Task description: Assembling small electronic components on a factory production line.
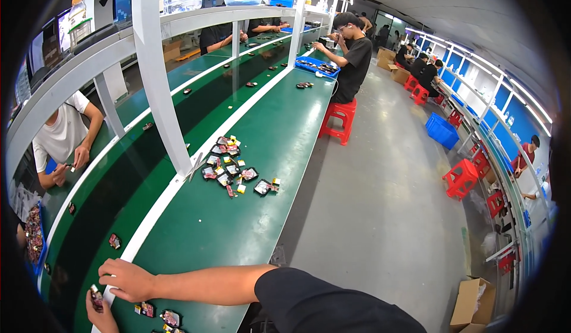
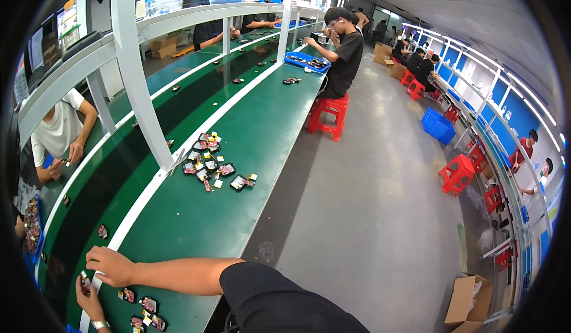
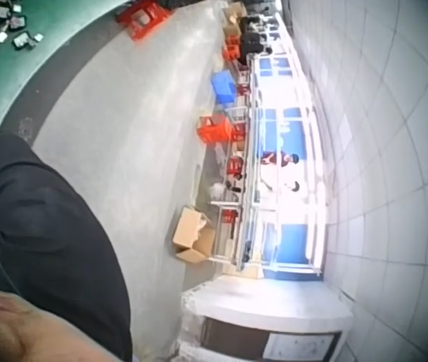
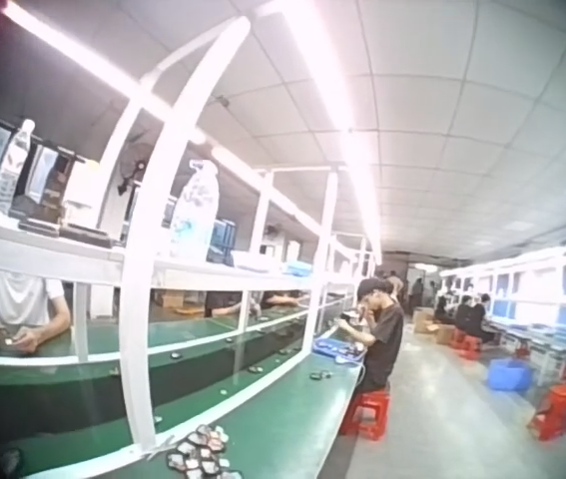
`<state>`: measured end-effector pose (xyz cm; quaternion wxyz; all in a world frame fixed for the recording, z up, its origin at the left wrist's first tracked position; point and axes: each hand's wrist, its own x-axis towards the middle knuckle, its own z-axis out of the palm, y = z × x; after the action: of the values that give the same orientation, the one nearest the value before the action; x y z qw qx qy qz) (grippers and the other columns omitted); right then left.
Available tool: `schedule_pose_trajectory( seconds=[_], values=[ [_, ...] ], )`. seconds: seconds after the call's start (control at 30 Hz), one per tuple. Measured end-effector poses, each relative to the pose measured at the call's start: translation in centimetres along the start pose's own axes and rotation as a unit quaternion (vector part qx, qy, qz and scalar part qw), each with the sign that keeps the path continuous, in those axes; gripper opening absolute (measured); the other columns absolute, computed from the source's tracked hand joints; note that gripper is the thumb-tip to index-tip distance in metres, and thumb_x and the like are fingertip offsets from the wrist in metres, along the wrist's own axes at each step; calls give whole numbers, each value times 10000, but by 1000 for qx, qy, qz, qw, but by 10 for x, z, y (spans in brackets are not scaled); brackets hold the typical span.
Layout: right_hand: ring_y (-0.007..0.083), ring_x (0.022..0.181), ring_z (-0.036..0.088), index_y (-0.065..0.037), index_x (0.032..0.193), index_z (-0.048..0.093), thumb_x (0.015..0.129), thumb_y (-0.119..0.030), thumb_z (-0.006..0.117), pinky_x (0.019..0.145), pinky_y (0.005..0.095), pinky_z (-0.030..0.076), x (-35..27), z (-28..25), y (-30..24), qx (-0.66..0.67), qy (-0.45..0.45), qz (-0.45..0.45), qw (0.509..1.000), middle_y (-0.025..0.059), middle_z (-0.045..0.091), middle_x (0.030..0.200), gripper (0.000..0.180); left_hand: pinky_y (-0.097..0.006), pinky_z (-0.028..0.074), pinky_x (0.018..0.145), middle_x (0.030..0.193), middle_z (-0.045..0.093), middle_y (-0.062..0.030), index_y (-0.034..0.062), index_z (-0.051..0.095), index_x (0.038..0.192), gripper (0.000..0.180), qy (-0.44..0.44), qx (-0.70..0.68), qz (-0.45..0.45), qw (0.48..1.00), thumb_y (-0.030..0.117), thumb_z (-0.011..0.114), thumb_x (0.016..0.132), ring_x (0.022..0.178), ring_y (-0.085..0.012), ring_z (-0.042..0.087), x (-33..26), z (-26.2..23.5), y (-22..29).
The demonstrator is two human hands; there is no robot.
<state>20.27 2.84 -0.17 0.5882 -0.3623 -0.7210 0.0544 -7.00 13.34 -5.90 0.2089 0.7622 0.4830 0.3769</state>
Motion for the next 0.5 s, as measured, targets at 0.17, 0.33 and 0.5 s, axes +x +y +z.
schedule_pose_trajectory(
  seconds=[0.17,0.33,0.5],
  values=[
    [298,1005,527,-54,873,625,716,-78,709,844,417,433,-1,9,-10,55,-30,-79,995,116,549,1057,180,-227,471,809,1162,579,-71,-29,453,1386,566,-96,-137,2,986,-86,582,838,944,-110,566,-44,6,52],
    [267,914,568,-57,798,646,724,-99,719,759,389,475,-11,18,0,56,-83,-50,994,87,567,970,113,-225,468,876,1197,567,-84,-24,403,1368,597,-105,-295,-32,949,-94,588,805,1018,-129,572,-56,15,104],
    [262,853,572,-44,772,625,735,-83,688,691,370,487,-15,22,2,68,-81,-16,994,92,554,900,82,-248,466,900,1187,560,-106,8,410,1228,499,-173,-293,-11,940,-46,616,777,1052,-138,562,-49,2,63]
  ],
)
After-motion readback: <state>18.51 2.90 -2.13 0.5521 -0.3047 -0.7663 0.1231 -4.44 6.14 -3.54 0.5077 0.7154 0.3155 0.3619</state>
